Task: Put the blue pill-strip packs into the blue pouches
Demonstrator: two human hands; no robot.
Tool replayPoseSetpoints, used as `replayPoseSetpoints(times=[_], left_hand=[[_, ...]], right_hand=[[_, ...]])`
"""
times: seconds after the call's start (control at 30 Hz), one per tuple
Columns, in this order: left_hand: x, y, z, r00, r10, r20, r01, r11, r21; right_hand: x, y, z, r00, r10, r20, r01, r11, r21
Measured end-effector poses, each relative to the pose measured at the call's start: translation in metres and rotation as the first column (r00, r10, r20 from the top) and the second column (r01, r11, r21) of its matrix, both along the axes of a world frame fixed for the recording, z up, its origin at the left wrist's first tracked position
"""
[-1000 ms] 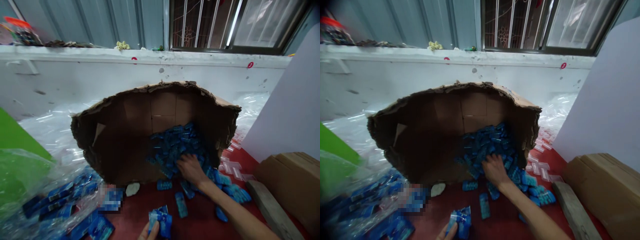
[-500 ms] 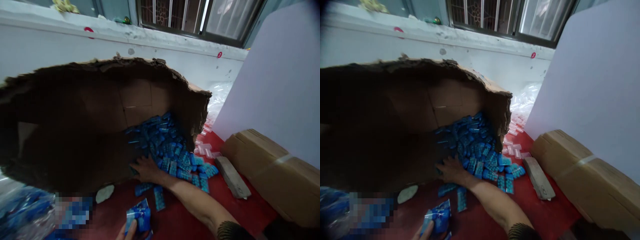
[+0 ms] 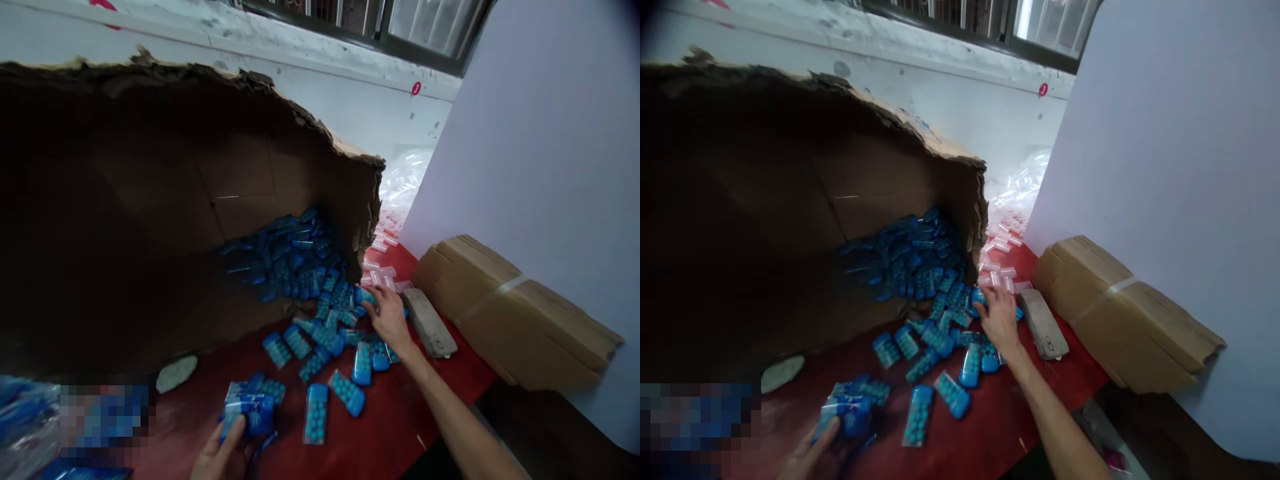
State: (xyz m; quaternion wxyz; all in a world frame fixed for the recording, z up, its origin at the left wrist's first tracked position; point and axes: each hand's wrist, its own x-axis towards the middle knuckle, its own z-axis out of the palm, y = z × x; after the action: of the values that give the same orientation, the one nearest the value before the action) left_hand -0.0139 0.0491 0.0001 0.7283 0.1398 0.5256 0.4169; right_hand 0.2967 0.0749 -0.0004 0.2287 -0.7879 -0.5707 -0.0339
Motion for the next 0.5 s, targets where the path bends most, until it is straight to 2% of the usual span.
replayPoseSetpoints(times=[0.03,0.07,0.17,0.27,0.33,0.4,0.43,0.5], left_hand=[[0.001,0.0,0.001,1.0,0.0,0.007,0.0,1.0,0.007],[0.001,-0.001,0.001,1.0,-0.003,0.019,0.002,1.0,0.019],[-0.001,0.0,-0.004,0.998,-0.016,0.066,0.011,0.998,0.066],[-0.004,0.001,-0.008,0.996,-0.028,0.084,0.02,0.995,0.095],[-0.004,0.001,-0.008,0.995,-0.048,0.086,0.039,0.994,0.104],[-0.003,0.0,-0.007,0.997,-0.046,0.059,0.04,0.994,0.106],[-0.003,0.0,-0.006,0.999,-0.037,0.038,0.032,0.994,0.106],[-0.003,0.0,-0.006,1.0,-0.015,-0.001,0.015,0.994,0.109]], right_hand=[[0.012,-0.004,-0.008,0.997,-0.079,-0.007,0.079,0.996,-0.047],[0.021,-0.008,-0.015,0.994,-0.104,-0.013,0.103,0.993,-0.064],[0.023,-0.016,-0.029,0.996,-0.074,-0.051,0.068,0.99,-0.125],[-0.002,-0.028,-0.026,0.997,-0.054,-0.055,0.047,0.992,-0.121],[-0.022,-0.042,-0.019,0.998,-0.066,-0.004,0.066,0.997,-0.046],[-0.036,-0.058,-0.013,0.999,-0.008,0.046,0.007,1.0,0.019],[-0.038,-0.065,-0.011,0.998,0.017,0.067,-0.019,0.999,0.039],[-0.029,-0.074,-0.01,0.99,-0.083,0.111,0.075,0.994,0.077]])
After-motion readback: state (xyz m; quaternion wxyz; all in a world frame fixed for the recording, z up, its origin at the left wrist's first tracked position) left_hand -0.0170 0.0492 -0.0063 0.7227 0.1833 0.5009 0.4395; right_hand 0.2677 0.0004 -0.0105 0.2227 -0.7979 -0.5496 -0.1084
